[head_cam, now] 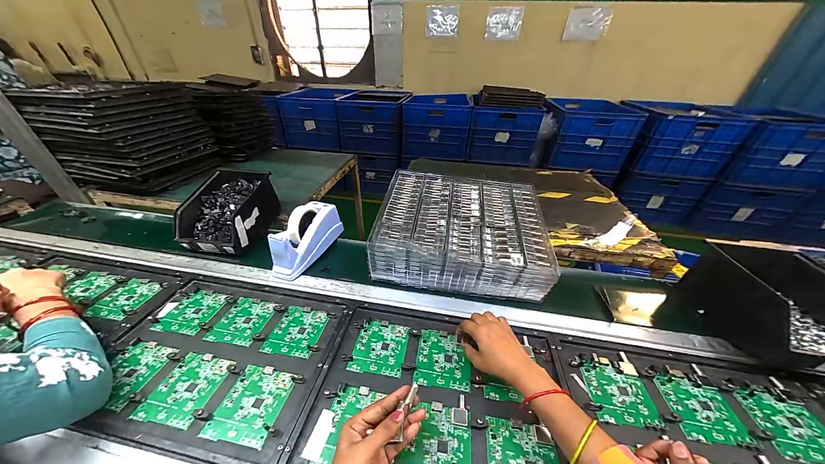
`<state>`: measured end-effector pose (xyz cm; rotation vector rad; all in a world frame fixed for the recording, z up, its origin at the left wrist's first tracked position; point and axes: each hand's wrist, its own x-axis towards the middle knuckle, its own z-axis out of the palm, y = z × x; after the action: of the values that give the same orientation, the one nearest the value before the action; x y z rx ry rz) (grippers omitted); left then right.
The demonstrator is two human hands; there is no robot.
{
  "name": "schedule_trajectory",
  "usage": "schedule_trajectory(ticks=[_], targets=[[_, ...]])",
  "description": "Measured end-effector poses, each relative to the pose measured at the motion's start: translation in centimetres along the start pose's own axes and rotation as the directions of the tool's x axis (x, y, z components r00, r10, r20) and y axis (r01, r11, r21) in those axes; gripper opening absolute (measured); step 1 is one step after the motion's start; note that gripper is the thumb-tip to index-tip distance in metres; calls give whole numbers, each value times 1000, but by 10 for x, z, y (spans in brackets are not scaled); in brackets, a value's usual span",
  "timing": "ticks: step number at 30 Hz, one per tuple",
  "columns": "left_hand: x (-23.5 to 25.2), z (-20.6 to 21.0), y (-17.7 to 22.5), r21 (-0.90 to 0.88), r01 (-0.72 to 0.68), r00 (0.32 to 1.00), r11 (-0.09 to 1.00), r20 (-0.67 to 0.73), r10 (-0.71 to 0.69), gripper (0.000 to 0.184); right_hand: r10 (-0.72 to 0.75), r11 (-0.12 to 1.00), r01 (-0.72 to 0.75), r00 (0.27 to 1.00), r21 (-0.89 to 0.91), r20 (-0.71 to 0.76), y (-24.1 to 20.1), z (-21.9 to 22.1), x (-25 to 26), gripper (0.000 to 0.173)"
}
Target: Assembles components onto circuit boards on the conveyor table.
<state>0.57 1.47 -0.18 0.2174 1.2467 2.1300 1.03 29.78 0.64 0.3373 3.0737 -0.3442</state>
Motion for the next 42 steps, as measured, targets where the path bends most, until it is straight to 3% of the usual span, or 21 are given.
schedule_trajectory(ticks=[5, 8, 10, 14, 17, 20, 24, 30, 35, 42], targets=[[-1, 24, 6, -49, 109, 992, 993, -55, -111, 26, 32, 999, -33, 994, -10, -109, -4, 13, -17, 32], [6, 41, 8, -106, 117, 985, 988, -116, -129, 24, 116, 991, -116, 993, -73, -1, -10, 5, -30, 50], [14, 49, 9, -138, 121, 976, 983, -167, -143, 22, 137, 990, -136, 990, -21, 29, -19, -4, -39, 48], [28, 54, 5, -149, 102, 966, 984, -221, -133, 21, -75, 947, 136, 974, 291, -212, -53, -5, -62, 41], [30, 54, 0, -113, 93, 965, 989, -236, -118, 17, -227, 915, 308, 927, 259, -300, -76, 0, -70, 42], [31, 49, -1, -111, 81, 968, 990, -227, -105, 16, -254, 925, 329, 907, 189, -335, -85, 4, -67, 33], [35, 43, -1, -189, 10, 951, 982, -302, -68, 22, -168, 926, 275, 914, 260, -370, -87, 8, -63, 36], [37, 36, 3, -163, -212, 896, 964, -427, 125, 34, -82, 892, 154, 980, 425, -184, -91, 14, -65, 33], [34, 35, 2, -185, -232, 875, 955, -468, 122, 33, -152, 900, 192, 980, 392, -130, -100, 20, -67, 37], [32, 37, 5, -202, -201, 897, 959, -431, 97, 29, -245, 932, 272, 960, 237, -140, -100, 34, -64, 28]])
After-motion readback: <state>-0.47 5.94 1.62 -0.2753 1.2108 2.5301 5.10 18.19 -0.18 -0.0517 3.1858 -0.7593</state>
